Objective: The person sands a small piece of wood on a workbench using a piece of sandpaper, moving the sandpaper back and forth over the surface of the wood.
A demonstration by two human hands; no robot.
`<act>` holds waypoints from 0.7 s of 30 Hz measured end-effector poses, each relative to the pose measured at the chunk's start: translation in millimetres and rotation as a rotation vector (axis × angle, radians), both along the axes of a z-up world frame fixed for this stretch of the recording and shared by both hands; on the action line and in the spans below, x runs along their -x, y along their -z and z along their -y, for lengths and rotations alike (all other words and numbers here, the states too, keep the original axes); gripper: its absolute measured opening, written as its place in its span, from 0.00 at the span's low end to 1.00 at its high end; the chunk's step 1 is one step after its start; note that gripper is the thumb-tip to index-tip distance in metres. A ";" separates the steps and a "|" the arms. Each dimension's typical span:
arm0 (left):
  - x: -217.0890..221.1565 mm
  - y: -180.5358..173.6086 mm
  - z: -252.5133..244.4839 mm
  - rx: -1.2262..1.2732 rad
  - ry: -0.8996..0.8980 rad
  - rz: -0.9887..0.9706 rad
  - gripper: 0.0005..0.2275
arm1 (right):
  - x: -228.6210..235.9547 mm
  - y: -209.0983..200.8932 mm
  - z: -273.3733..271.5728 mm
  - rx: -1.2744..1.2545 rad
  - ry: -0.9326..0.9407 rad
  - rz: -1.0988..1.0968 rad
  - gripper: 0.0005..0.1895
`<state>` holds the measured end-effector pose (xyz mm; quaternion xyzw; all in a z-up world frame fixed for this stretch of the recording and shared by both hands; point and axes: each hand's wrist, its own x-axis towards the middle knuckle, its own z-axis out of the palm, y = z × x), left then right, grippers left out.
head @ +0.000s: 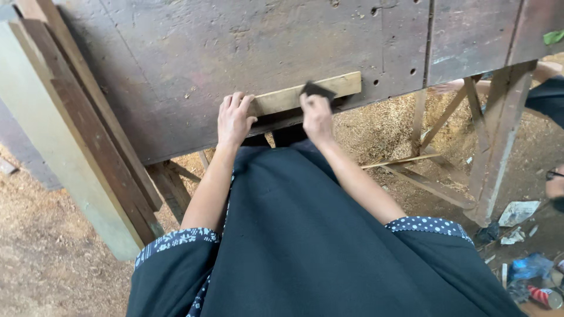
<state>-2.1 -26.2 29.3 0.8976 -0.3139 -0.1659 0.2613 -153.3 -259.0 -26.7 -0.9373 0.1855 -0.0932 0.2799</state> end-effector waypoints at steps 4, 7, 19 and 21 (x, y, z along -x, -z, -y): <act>0.3 -2.9 2.1 0.000 -0.002 -0.011 0.28 | 12.2 -5.1 44.6 0.082 0.106 -0.035 0.08; 0.5 -1.5 3.6 -0.011 -0.017 -0.028 0.27 | 7.5 -1.0 63.1 0.071 0.312 -0.051 0.09; 10.0 22.0 -1.0 -0.099 0.129 0.174 0.31 | -8.7 -3.4 72.4 0.092 0.195 -0.062 0.08; 9.8 27.3 -1.2 -0.157 0.163 0.177 0.28 | -25.6 -11.5 47.9 0.129 0.041 -0.020 0.08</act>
